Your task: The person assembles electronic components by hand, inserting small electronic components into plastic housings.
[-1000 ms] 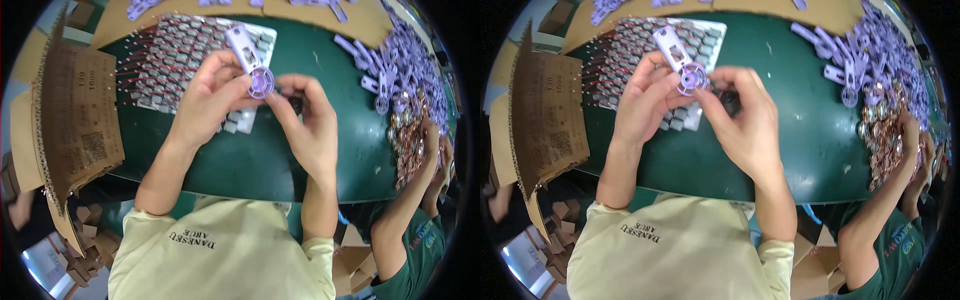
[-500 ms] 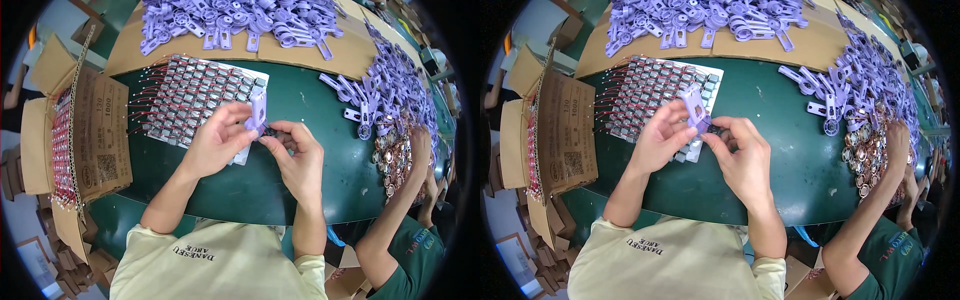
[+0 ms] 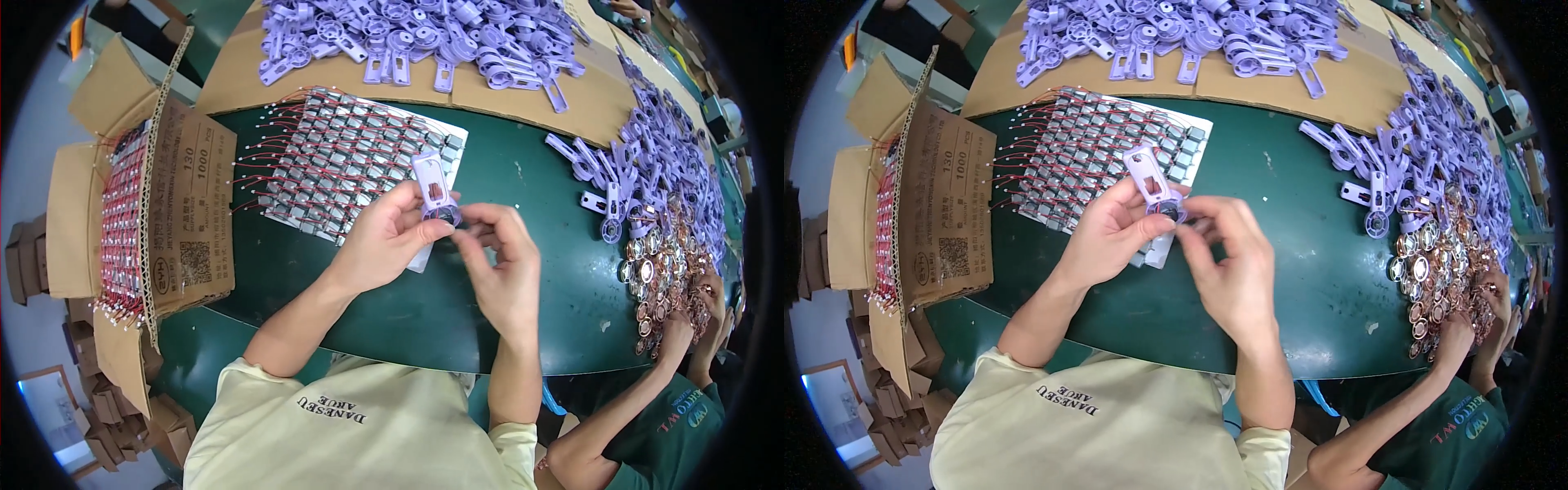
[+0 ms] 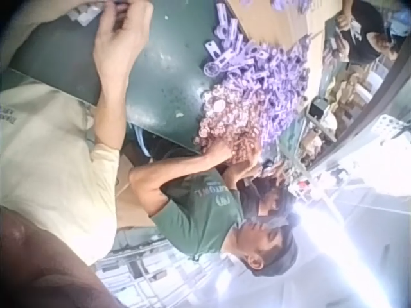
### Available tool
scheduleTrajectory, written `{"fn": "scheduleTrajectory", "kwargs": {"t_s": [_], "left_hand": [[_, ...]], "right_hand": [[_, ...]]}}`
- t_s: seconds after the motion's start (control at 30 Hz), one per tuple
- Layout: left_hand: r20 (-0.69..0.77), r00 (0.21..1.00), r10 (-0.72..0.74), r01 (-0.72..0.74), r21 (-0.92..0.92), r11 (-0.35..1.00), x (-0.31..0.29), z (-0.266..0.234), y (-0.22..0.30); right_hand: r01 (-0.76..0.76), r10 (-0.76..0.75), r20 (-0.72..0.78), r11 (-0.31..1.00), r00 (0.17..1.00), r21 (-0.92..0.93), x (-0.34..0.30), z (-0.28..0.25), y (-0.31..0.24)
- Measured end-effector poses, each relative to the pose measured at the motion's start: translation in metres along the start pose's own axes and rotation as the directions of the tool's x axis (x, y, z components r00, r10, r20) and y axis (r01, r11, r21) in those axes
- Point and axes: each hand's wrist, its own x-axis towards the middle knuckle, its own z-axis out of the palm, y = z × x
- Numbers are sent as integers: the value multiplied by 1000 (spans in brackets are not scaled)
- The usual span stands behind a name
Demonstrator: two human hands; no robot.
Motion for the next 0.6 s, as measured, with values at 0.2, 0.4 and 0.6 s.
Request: {"fn": "scheduleTrajectory", "kwargs": {"t_s": [0.2,0.4,0.6], "left_hand": [[75,993,-86,84,30,996,-4,-7,4],[7,995,-103,103,-9,995,-3,6,3],[-1,999,-48,48,93,994,-5,0,5]], "right_hand": [[-202,193,109,976,975,86,-2,4,1],[-241,242,27,937,970,251,-1,6,5],[-352,352,83,832,932,429,5,0,3]]}}
